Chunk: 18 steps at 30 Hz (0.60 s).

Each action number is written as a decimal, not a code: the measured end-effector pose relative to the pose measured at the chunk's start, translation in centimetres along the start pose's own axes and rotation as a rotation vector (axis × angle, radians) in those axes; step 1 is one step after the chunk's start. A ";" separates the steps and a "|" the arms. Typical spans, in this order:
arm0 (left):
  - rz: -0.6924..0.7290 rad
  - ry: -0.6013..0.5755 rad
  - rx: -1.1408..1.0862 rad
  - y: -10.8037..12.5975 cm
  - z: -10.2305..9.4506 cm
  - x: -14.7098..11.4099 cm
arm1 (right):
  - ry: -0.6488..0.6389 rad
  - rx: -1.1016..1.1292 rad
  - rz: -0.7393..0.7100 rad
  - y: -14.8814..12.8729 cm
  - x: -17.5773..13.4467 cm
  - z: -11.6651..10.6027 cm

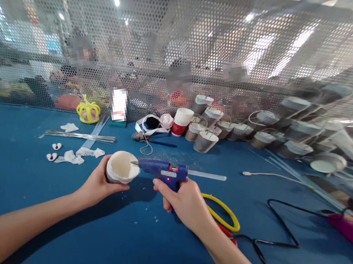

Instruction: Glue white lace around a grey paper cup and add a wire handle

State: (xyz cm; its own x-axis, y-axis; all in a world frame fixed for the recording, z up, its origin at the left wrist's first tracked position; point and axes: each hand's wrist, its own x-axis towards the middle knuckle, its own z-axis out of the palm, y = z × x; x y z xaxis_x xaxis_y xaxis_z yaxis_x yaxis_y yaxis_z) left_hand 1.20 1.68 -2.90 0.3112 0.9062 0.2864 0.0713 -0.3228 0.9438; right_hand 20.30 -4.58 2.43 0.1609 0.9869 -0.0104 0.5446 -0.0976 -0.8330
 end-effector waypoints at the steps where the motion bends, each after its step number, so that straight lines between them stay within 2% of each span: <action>1: 0.015 0.014 0.036 -0.1 -0.1 0.0 | -0.005 -0.007 0.008 -0.1 -0.1 -0.1; 4: 0.064 0.039 0.100 -0.3 -0.3 0.1 | -0.045 0.113 0.008 -0.2 -0.3 -0.6; 8: 0.058 0.026 0.030 -0.2 -0.3 0.2 | -0.098 0.536 0.006 0.4 0.0 -0.8; 13: 0.022 -0.034 -0.168 0.6 -0.1 -0.1 | -0.224 0.916 0.182 0.8 0.6 0.0; 18: 0.012 -0.113 -0.210 0.6 0.0 -0.4 | -0.333 1.090 0.331 0.9 0.8 0.8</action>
State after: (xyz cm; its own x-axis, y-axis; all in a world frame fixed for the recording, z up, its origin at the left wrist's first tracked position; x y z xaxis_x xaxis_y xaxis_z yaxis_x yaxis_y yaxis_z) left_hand 1.08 1.11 -2.45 0.4160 0.8623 0.2890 -0.1285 -0.2589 0.9573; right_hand 20.22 -3.73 1.24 -0.1477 0.9348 -0.3231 -0.4973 -0.3526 -0.7927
